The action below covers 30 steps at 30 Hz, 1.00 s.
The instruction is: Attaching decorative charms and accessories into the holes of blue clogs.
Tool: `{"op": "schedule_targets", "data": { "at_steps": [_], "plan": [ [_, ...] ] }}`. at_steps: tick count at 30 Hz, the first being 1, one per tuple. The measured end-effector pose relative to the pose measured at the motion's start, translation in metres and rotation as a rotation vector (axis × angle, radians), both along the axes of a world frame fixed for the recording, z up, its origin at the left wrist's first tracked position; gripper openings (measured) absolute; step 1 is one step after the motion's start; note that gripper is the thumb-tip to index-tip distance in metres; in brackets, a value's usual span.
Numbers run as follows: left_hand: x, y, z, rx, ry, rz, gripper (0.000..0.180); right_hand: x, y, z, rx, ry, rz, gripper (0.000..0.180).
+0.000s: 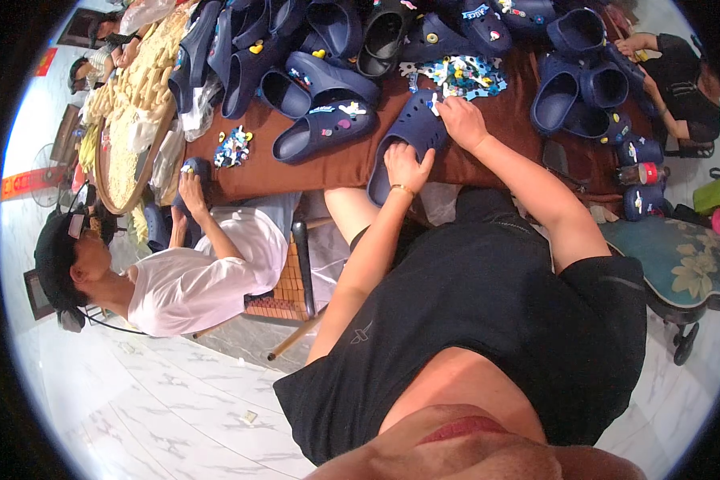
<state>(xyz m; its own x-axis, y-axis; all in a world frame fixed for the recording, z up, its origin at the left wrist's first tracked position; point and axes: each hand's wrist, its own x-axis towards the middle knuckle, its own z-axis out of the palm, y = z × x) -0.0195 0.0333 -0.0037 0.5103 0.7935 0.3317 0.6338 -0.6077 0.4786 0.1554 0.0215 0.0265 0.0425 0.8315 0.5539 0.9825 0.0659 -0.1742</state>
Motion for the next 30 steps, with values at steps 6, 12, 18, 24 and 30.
{"op": "schedule_targets", "data": {
  "at_steps": [6, 12, 18, 24, 30],
  "plan": [
    [0.002, 0.002, -0.002, 0.026, 0.001, -0.035, 0.043, -0.012, 0.004, 0.010, -0.313, -0.206, 0.036, 0.013],
    [0.002, 0.005, -0.007, 0.042, 0.014, -0.036, 0.044, -0.019, 0.029, 0.026, -0.526, -0.162, 0.054, 0.015],
    [0.010, 0.001, -0.001, -0.001, 0.006, -0.049, 0.046, 0.073, 0.014, -0.023, -0.328, 0.510, -0.462, 0.019],
    [0.005, 0.000, 0.002, -0.006, 0.036, -0.012, 0.045, 0.060, -0.003, -0.043, -0.410, 0.390, -0.538, 0.026],
    [-0.001, -0.001, 0.001, -0.024, 0.012, 0.011, 0.044, 0.030, 0.015, -0.010, -0.280, 0.533, -0.286, 0.017]
  ]
}}
